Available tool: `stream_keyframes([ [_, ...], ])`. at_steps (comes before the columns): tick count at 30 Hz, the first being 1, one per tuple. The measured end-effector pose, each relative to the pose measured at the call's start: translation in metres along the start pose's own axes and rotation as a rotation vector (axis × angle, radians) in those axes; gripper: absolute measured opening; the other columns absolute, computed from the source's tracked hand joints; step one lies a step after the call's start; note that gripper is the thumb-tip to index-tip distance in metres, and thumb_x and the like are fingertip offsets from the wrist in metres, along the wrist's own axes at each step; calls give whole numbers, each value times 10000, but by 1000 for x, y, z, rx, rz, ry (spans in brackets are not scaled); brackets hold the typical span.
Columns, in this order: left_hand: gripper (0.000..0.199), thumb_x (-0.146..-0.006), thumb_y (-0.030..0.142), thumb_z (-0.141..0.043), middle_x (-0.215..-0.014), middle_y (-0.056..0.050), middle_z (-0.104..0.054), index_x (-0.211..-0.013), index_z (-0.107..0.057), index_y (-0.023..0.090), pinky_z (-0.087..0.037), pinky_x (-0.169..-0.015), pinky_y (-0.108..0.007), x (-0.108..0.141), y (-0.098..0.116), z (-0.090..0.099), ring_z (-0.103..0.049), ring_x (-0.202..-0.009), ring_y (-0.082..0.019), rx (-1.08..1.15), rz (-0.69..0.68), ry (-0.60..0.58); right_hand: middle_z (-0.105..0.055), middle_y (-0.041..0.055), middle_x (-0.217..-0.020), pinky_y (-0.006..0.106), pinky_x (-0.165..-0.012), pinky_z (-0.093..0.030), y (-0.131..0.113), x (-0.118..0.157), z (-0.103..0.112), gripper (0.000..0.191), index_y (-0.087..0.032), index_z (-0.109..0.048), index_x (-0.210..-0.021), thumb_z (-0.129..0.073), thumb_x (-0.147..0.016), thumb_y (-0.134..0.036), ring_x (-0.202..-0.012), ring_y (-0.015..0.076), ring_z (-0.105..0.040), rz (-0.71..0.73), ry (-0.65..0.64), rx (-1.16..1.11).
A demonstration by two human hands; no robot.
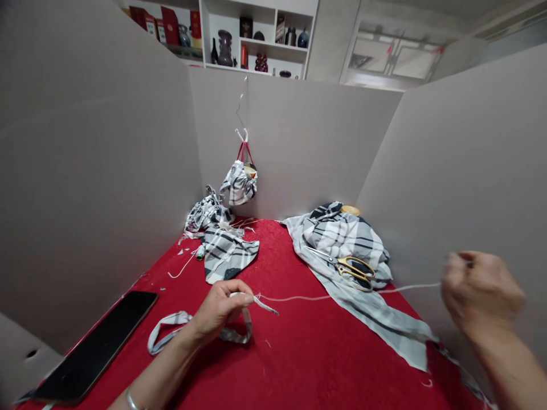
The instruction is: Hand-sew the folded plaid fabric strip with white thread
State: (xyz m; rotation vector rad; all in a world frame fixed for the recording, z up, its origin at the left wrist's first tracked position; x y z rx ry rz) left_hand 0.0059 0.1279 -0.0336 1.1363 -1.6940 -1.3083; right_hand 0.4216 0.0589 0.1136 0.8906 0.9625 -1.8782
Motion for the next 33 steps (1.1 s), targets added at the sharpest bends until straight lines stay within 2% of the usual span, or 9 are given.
stream_keyframes([
  [2,191,-651,304,-701,-345,97,-365,-638,-614,134,-136,-367,-191,1,-1,-3,-234,-337,-39,-27,2,-7,-506,14,-566,308,-478,-322,-28,34,-19,195,-195,-612,-778,-615,-650,-341,-486,188,-448,-191,-238,-370],
  [4,187,-650,297,-702,-362,96,-373,-637,-617,131,-144,-375,-189,1,-2,-4,-233,-350,-37,-41,-7,-4,-464,-37,-513,289,-492,-358,-91,99,-53,328,-174,-633,-831,-717,-579,-368,-474,153,-446,-366,-741,-938],
  [6,188,-648,297,-703,-374,99,-360,-636,-619,128,-153,-384,-189,1,-3,-3,-223,-361,-36,-48,-11,3,-355,-92,-486,245,-476,-332,-161,167,-60,376,-165,-663,-909,-766,-577,-310,-435,91,-363,-473,-1158,-1312],
  [8,195,-649,305,-702,-379,102,-350,-638,-620,128,-154,-390,-192,1,-3,-2,-215,-367,-37,-62,-8,11,-319,-111,-491,214,-449,-304,-207,217,-55,443,-173,-671,-973,-801,-555,-239,-414,58,-303,-572,-1408,-1499],
  [11,202,-648,313,-702,-395,101,-348,-637,-621,129,-157,-400,-196,1,-1,-1,-212,-379,-39,-93,-13,18,-399,-95,-497,196,-420,-293,-239,254,-49,420,-154,-683,-922,-831,-540,-251,-396,40,-295,-632,-1622,-1584],
  [13,200,-652,313,-698,-412,97,-358,-640,-626,127,-166,-406,-196,1,0,-2,-221,-389,-40,-108,-17,8,-413,-82,-479,189,-409,-284,-241,258,-52,265,-134,-668,-736,-809,-599,-311,-390,32,-279,-686,-1643,-1606],
  [15,193,-659,309,-693,-419,95,-361,-647,-632,126,-175,-412,-196,1,0,-4,-228,-394,-42,-114,-19,-5,-405,-79,-463,181,-410,-282,-236,254,-58,269,-130,-613,-611,-784,-647,-334,-391,25,-245,-755,-1612,-1631],
  [21,182,-670,301,-688,-409,95,-369,-655,-629,130,-190,-411,-193,2,-4,-5,-261,-381,-44,-111,-11,-19,-312,-115,-407,176,-422,-282,-221,243,-73,286,-148,-570,-639,-771,-673,-349,-383,32,-213,-825,-1532,-1643],
  [33,206,-661,325,-704,-414,95,-368,-654,-636,131,-200,-410,-189,1,-4,-4,-258,-380,-40,-95,-12,-3,-337,-105,-401,194,-417,-310,-209,238,-87,323,-149,-566,-602,-756,-664,-402,-370,45,-262,-703,-1386,-1536],
])
Point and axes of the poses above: each hand's wrist, its own x-axis away from the middle knuckle, its own z-axis out of the back of the hand, y = z × x, the point moved 9 cm from there along -x, towards the middle knuckle
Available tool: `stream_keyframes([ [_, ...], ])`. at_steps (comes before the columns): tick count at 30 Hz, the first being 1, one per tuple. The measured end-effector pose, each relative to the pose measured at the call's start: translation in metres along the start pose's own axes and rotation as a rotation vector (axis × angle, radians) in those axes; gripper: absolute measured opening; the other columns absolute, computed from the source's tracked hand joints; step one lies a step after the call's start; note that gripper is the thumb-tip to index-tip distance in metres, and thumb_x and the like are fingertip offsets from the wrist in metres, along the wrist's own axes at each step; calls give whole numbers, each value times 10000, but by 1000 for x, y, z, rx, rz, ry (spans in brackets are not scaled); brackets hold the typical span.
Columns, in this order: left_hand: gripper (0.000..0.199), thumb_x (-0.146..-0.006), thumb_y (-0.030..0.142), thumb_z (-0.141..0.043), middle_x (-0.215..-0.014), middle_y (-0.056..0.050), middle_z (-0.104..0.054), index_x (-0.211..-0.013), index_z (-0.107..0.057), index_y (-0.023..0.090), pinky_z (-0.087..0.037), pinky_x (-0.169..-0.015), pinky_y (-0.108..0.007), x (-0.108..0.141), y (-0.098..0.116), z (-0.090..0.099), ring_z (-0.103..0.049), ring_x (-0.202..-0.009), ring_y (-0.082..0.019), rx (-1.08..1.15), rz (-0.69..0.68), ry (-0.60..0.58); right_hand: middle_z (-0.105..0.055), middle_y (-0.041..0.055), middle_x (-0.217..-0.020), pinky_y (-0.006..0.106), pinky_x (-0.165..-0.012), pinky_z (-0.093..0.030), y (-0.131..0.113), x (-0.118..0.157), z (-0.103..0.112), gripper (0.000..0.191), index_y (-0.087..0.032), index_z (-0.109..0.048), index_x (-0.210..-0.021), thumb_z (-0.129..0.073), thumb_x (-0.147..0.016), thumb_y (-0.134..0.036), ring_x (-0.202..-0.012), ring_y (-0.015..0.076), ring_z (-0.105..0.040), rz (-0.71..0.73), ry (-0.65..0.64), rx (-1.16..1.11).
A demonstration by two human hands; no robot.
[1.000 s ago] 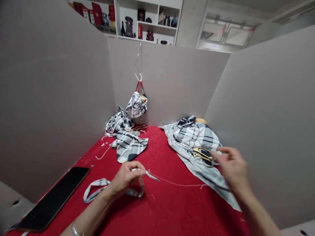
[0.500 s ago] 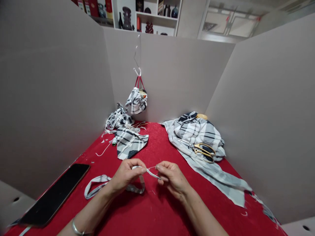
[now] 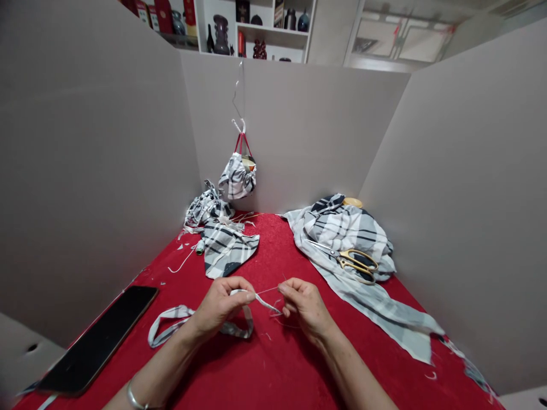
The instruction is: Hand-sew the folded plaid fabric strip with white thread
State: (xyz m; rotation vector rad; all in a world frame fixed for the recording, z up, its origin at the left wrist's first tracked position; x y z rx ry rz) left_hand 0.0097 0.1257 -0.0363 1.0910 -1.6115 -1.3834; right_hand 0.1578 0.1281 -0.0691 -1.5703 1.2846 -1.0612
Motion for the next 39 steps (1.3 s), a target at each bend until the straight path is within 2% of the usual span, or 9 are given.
stream_keyframes([
  [5,204,-662,327,-699,-402,91,-405,-654,-625,137,-232,-411,-192,-1,-1,2,-327,-358,-50,-18,8,27,-384,-94,-461,204,-430,-317,-10,9,6,368,-148,-650,-877,-743,-669,-437,-399,66,-315,66,115,21],
  [8,204,-666,323,-696,-403,82,-441,-661,-623,133,-238,-404,-191,-2,-2,5,-351,-351,-54,-32,5,74,-369,-84,-489,234,-489,-353,-21,23,-3,409,-146,-647,-971,-650,-750,-490,-441,85,-338,129,93,39],
  [13,203,-681,323,-688,-426,37,-542,-700,-649,125,-285,-421,-199,-4,-6,5,-450,-372,-86,-36,12,86,-446,-43,-535,237,-501,-305,-30,38,-13,289,-158,-670,-763,-694,-702,-439,-504,110,-383,236,137,373],
  [17,213,-675,322,-703,-459,3,-586,-701,-699,111,-337,-468,-215,-2,-3,1,-472,-419,-97,-81,-26,58,-453,-37,-491,238,-479,-286,-33,39,-10,321,-171,-586,-593,-644,-737,-452,-477,112,-373,300,203,410],
  [20,212,-650,321,-725,-479,0,-585,-656,-714,110,-345,-482,-212,0,3,-2,-464,-444,-90,-98,-58,53,-485,-30,-476,238,-477,-300,-28,38,-4,318,-176,-565,-586,-654,-734,-444,-461,114,-394,276,218,329],
  [24,212,-629,323,-742,-442,13,-557,-635,-697,115,-323,-438,-198,2,-1,-3,-445,-407,-81,-21,27,28,-487,-29,-486,237,-479,-313,-29,40,-4,307,-182,-554,-590,-635,-759,-424,-465,115,-401,278,191,320],
  [31,284,-674,388,-712,-361,105,-290,-623,-654,116,-230,-332,-165,1,-11,-3,-285,-294,-32,138,133,-62,-484,-15,-538,253,-503,-339,-69,61,-16,239,-190,-600,-623,-577,-821,-322,-500,133,-443,575,190,686],
  [36,327,-658,414,-719,-503,4,-578,-773,-712,108,-373,-353,-205,4,-14,-5,-539,-368,-125,-51,167,-68,-509,-12,-543,254,-511,-351,-78,76,-19,123,-199,-653,-688,-598,-798,-200,-496,132,-459,759,207,773],
  [39,319,-636,410,-733,-469,12,-554,-708,-712,100,-384,-354,-203,5,-10,-5,-532,-365,-120,-94,122,-27,-530,-6,-559,253,-521,-360,-74,76,-17,112,-192,-659,-703,-597,-796,-196,-511,134,-471,771,206,778],
])
Point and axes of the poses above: each hand's wrist, its own x-axis away from the middle knuckle, its own z-axis out of the back of the hand, y = z × x, the point moved 9 cm from there along -x, towards the middle knuckle
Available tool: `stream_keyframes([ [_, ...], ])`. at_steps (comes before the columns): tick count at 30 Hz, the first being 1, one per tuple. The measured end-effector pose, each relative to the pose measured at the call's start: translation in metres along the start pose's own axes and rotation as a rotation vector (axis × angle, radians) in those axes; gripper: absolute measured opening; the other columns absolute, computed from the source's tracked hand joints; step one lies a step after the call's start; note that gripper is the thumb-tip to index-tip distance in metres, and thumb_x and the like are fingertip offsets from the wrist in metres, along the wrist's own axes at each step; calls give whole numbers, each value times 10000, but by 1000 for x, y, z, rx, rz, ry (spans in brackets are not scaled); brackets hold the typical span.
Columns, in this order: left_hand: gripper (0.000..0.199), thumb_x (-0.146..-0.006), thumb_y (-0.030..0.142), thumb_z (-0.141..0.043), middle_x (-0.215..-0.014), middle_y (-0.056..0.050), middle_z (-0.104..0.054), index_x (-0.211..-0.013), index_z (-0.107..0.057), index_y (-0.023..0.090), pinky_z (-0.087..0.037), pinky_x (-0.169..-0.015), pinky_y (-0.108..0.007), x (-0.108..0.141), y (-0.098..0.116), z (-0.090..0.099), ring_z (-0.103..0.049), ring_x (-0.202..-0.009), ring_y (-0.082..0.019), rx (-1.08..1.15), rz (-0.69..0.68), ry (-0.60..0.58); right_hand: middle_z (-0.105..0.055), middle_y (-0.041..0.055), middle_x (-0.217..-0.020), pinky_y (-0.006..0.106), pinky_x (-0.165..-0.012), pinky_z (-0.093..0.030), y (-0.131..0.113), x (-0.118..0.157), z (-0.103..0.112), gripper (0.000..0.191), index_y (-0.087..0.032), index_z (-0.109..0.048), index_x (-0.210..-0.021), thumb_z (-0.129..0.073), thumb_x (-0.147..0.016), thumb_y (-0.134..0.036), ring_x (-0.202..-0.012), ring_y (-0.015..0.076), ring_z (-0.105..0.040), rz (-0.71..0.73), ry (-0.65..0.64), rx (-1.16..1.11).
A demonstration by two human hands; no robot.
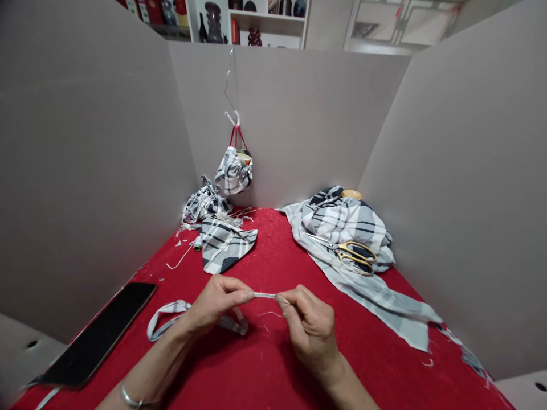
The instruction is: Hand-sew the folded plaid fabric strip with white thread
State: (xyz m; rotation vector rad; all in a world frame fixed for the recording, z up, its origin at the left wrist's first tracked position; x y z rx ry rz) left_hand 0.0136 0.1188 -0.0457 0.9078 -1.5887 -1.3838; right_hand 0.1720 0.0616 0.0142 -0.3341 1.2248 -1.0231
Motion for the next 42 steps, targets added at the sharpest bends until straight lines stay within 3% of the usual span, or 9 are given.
stream_keyframes([
  [5,324,-613,415,-740,-476,30,-531,-678,-702,99,-378,-333,-189,2,6,6,-474,-335,-82,41,-60,117,-441,-38,-511,229,-471,-332,28,6,-8,272,-184,-564,-601,-559,-832,-328,-476,112,-402,-245,42,-109],
  [12,313,-551,378,-789,-474,19,-536,-677,-733,97,-387,-369,-185,-1,-2,9,-476,-365,-75,-24,43,55,-466,-34,-517,225,-495,-331,30,10,-14,290,-168,-573,-589,-590,-809,-357,-494,108,-415,-303,41,-199],
  [16,353,-593,407,-759,-534,-3,-566,-757,-750,94,-397,-387,-186,-1,-2,7,-470,-389,-67,-78,44,44,-496,-32,-494,225,-491,-330,47,18,-23,283,-164,-571,-610,-635,-777,-383,-475,102,-418,-486,32,-424],
  [20,386,-619,438,-735,-497,30,-483,-788,-751,92,-384,-373,-181,-4,-5,7,-406,-376,-49,-63,48,51,-487,-48,-433,209,-440,-272,58,24,-38,290,-148,-594,-683,-668,-746,-421,-405,75,-365,-659,-19,-600],
  [23,371,-621,439,-735,-507,29,-471,-743,-745,88,-393,-380,-181,-6,-4,11,-403,-398,-52,-58,8,81,-506,-45,-449,206,-444,-287,59,23,-37,305,-138,-628,-752,-691,-720,-434,-414,80,-401,-671,-29,-568],
  [29,337,-610,417,-748,-556,-1,-556,-717,-737,98,-433,-413,-210,-5,-3,12,-472,-406,-74,-41,-26,96,-501,-37,-483,218,-479,-336,57,16,-22,299,-146,-606,-630,-691,-724,-417,-462,91,-434,-560,48,-467],
  [34,294,-583,383,-765,-488,30,-499,-642,-722,99,-400,-387,-179,-3,6,16,-420,-413,-60,14,-42,122,-487,-50,-500,198,-477,-325,62,19,-34,239,-136,-660,-766,-746,-687,-344,-460,72,-438,-679,-132,-675],
  [38,282,-584,369,-759,-492,37,-506,-666,-723,102,-431,-378,-201,-2,6,12,-410,-389,-59,76,-22,58,-381,-106,-494,176,-451,-313,62,26,-50,465,-164,-657,-978,-820,-544,-200,-428,45,-386,-839,-132,-920],
  [42,247,-605,345,-744,-518,22,-556,-673,-720,108,-425,-375,-197,0,8,12,-441,-398,-69,80,-47,38,-359,-115,-464,195,-412,-313,54,36,-85,474,-148,-663,-936,-819,-494,-220,-391,52,-336,-901,-362,-841],
])
Point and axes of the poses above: each hand's wrist, its own x-axis away from the middle knuckle, its own z-axis out of the back of the hand, y = z × x, the point moved 9 cm from there along -x, towards the middle knuckle
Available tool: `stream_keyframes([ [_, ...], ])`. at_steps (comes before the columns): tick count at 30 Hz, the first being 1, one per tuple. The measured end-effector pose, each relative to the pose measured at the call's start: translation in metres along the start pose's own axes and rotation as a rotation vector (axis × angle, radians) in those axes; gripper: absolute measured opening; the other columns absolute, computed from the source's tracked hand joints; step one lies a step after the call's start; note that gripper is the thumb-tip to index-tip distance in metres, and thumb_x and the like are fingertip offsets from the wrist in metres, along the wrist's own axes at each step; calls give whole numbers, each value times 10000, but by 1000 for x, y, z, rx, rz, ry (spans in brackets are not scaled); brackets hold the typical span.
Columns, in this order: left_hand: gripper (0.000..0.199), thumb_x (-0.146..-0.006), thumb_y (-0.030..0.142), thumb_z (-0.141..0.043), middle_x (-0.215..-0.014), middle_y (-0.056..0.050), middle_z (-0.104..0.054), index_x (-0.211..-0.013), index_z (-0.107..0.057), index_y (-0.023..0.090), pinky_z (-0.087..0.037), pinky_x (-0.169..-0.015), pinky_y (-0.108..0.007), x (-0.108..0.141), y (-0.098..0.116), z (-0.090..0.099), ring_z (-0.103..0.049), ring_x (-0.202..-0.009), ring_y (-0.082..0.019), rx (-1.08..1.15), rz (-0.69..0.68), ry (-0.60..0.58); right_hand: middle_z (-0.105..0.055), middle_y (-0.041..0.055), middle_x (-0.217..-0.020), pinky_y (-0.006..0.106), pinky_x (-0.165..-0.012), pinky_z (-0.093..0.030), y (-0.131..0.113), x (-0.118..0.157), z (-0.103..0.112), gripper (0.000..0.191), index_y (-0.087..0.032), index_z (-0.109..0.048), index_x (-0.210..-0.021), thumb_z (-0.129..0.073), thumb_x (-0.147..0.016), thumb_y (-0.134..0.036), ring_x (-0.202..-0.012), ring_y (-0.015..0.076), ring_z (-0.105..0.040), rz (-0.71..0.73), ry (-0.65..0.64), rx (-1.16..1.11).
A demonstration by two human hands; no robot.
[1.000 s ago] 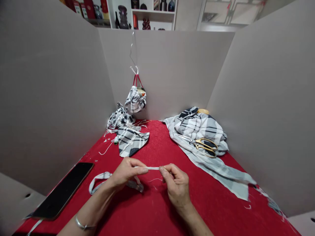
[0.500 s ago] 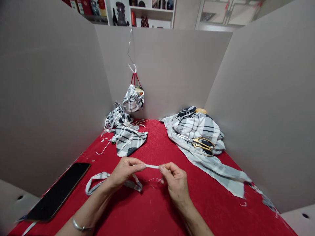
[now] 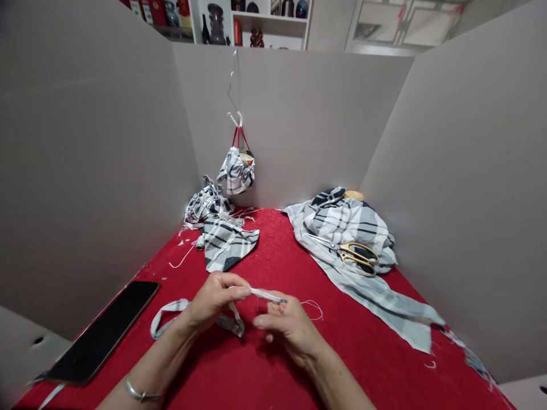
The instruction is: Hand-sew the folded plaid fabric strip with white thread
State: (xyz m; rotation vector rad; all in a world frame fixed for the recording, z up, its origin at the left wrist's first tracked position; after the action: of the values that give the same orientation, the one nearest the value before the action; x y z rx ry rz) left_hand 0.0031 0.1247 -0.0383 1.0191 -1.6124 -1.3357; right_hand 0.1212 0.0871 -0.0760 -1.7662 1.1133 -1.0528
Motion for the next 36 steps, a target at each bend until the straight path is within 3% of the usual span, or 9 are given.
stream_keyframes([
  [5,210,-587,309,-745,-491,29,-538,-645,-717,109,-412,-398,-189,0,-1,-1,-453,-406,-72,-49,11,-37,-488,-32,-432,222,-403,-289,-14,-18,20,293,-142,-590,-558,-676,-633,-411,-386,88,-394,64,110,486],
  [9,230,-626,328,-713,-449,32,-517,-697,-721,109,-371,-389,-186,0,-10,-8,-463,-377,-83,-185,48,-86,-471,-46,-452,221,-421,-280,-53,-20,34,258,-161,-574,-550,-658,-631,-390,-405,84,-367,155,179,576],
  [15,254,-731,352,-611,-493,-1,-585,-732,-726,125,-351,-414,-191,3,6,-7,-495,-424,-102,-380,-146,52,-468,-33,-496,233,-460,-291,-86,21,10,223,-175,-642,-615,-608,-738,-358,-473,108,-382,340,205,834],
  [18,269,-675,382,-664,-464,15,-550,-726,-718,123,-353,-396,-201,3,0,-9,-481,-397,-104,-235,-47,1,-465,-40,-489,227,-445,-298,-73,28,27,196,-165,-665,-685,-671,-683,-360,-457,104,-391,294,268,636],
  [21,279,-590,382,-734,-483,29,-519,-663,-704,115,-347,-393,-195,2,0,-1,-414,-397,-71,-1,-18,40,-442,-77,-488,194,-414,-285,-46,18,45,284,-156,-662,-816,-756,-578,-279,-402,59,-346,151,282,172],
  [24,244,-574,347,-748,-435,56,-449,-619,-695,113,-261,-375,-174,2,1,3,-307,-386,-39,105,-13,42,-454,-93,-529,156,-395,-255,-17,6,26,453,-162,-648,-952,-766,-516,-135,-396,21,-286,10,161,-126],
  [27,208,-581,316,-733,-432,46,-473,-620,-695,115,-238,-381,-180,3,-2,-2,-320,-385,-46,99,21,-32,-501,-72,-544,165,-383,-285,3,-4,-7,396,-139,-655,-934,-752,-550,-146,-395,31,-330,-47,-24,-51],
  [30,186,-574,299,-723,-427,43,-475,-608,-693,119,-245,-390,-185,2,-3,-1,-324,-393,-54,78,27,-38,-507,-47,-454,182,-361,-285,4,-16,-6,209,-127,-606,-639,-718,-621,-302,-353,48,-358,-35,-27,175],
  [36,211,-622,330,-697,-488,23,-526,-655,-713,123,-327,-445,-195,-3,-5,-6,-410,-442,-82,-204,-51,-38,-393,-95,-358,181,-341,-258,-63,-25,27,271,-170,-523,-522,-716,-614,-337,-313,44,-290,78,136,335],
])
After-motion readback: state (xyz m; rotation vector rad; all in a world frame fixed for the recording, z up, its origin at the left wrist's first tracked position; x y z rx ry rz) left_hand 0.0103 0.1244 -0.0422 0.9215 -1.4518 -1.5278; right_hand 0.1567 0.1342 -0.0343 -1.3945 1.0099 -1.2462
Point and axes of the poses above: each hand's wrist, its own x-axis away from the middle knuckle, its own z-axis out of the back of the hand, y = z × x, the point moved 9 cm from there along -x, towards the middle knuckle
